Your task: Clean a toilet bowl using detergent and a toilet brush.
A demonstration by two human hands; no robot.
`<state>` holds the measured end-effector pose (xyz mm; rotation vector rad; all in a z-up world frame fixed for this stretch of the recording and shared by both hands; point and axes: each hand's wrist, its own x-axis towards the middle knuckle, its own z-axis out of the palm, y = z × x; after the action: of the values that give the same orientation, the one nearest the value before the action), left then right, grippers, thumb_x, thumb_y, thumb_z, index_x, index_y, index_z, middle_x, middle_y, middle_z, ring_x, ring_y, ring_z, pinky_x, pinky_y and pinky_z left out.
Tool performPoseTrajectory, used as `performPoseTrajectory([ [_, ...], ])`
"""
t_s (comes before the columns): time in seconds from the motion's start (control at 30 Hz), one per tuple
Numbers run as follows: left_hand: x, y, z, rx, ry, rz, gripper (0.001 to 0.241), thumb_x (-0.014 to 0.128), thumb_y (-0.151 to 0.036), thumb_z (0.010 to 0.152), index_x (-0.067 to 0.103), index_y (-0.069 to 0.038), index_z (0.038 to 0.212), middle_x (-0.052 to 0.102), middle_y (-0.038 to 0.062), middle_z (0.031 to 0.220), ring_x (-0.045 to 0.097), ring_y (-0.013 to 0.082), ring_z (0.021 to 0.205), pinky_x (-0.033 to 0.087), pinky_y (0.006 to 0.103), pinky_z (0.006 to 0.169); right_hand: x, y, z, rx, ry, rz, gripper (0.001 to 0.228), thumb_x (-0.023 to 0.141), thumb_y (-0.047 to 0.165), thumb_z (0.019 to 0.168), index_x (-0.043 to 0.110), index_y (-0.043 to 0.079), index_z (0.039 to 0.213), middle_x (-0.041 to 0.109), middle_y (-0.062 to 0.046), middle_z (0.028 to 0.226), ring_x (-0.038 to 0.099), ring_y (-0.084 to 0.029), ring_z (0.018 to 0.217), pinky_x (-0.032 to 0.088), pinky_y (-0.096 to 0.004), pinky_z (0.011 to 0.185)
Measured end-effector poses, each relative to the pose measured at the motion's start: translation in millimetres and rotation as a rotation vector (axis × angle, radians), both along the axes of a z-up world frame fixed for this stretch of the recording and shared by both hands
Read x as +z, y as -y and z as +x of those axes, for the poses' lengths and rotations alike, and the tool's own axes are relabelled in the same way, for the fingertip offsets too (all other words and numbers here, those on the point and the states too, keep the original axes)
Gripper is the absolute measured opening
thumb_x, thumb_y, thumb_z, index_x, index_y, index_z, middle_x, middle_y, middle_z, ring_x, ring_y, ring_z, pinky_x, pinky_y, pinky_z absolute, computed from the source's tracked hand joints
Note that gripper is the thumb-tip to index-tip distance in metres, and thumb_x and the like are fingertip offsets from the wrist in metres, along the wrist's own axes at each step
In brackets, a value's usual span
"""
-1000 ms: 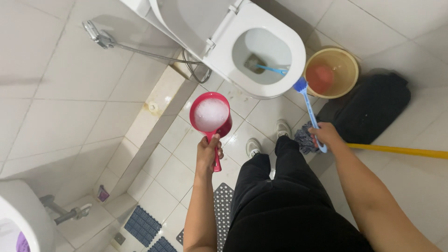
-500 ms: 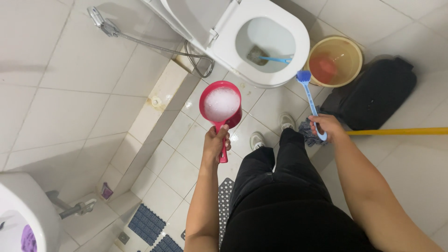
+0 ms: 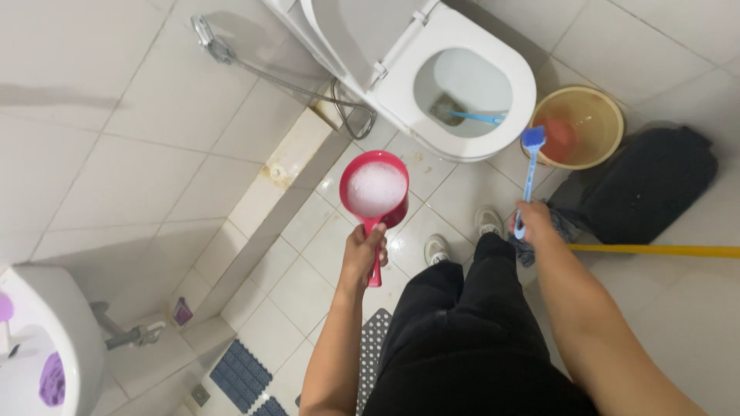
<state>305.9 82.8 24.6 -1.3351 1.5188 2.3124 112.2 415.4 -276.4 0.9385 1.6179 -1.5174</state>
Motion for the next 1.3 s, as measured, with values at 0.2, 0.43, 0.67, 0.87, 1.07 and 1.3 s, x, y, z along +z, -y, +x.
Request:
performPoseTrajectory([
  [0.2,-38,1,-7,0.019,0.056,-0.020,0.023,0.065,-0.020,0.097,0.050,-0.003,0.098,0.054,0.005,0.069,0.046,0.0113,0.044,0.037,0.0274,0.039,-106,54,-17,-0.278,-0.042,0.069,0.008,0.051,0.008,0.093,0.047,0.005,0.099,0.051,-0.015,0.071,0.054,-0.029,0.054,0.049,-0.047,0.043],
  [0.43,-75,-4,-26,0.073,0.105,0.005,0.023,0.066,-0.022,0.097,0.052,-0.004,0.098,0.053,0.005,0.068,0.046,0.0105,0.043,0.037,0.0264,0.039,-217,118,-9,-0.086,0.000,-0.168,0.033,0.045,0.029,0.091,0.041,0.002,0.110,0.059,-0.016,0.079,0.060,-0.029,0.051,0.049,-0.043,0.035],
  [0.67,-61,3,-11,0.082,0.087,0.030,0.025,0.066,-0.022,0.097,0.049,-0.003,0.097,0.053,0.005,0.069,0.046,0.0104,0.044,0.037,0.0264,0.039,-179,162,-5,0.214,-0.496,0.396,0.042,0.063,0.005,0.090,0.025,-0.002,0.108,0.059,-0.019,0.086,0.066,-0.025,0.070,0.057,-0.037,0.050],
  [0.87,-47,14,1,0.061,0.062,0.021,0.026,0.067,-0.023,0.097,0.050,-0.003,0.098,0.054,0.005,0.069,0.046,0.0108,0.044,0.038,0.0265,0.039,-74,92,-18,-0.028,-0.112,-0.025,0.029,0.056,0.003,0.093,0.032,0.005,0.109,0.050,-0.015,0.079,0.053,-0.027,0.057,0.044,-0.046,0.042],
  [1.07,-39,18,-2,0.041,0.012,0.028,0.028,0.067,-0.024,0.097,0.050,-0.002,0.099,0.054,0.005,0.069,0.046,0.0110,0.045,0.038,0.0272,0.040,11,53,-35,0.055,-0.065,-0.167,0.013,0.055,0.002,0.091,0.048,0.005,0.081,0.047,-0.009,0.066,0.046,-0.021,0.052,0.037,-0.039,0.041],
  [1.3,-36,9,-11,0.004,0.006,0.051,0.026,0.066,-0.022,0.098,0.050,-0.003,0.100,0.054,0.006,0.069,0.047,0.0114,0.045,0.039,0.0279,0.041,45,46,-40,0.131,-0.087,-0.218,0.009,0.054,-0.004,0.088,0.050,-0.001,0.081,0.047,-0.010,0.066,0.043,-0.019,0.050,0.038,-0.036,0.040],
])
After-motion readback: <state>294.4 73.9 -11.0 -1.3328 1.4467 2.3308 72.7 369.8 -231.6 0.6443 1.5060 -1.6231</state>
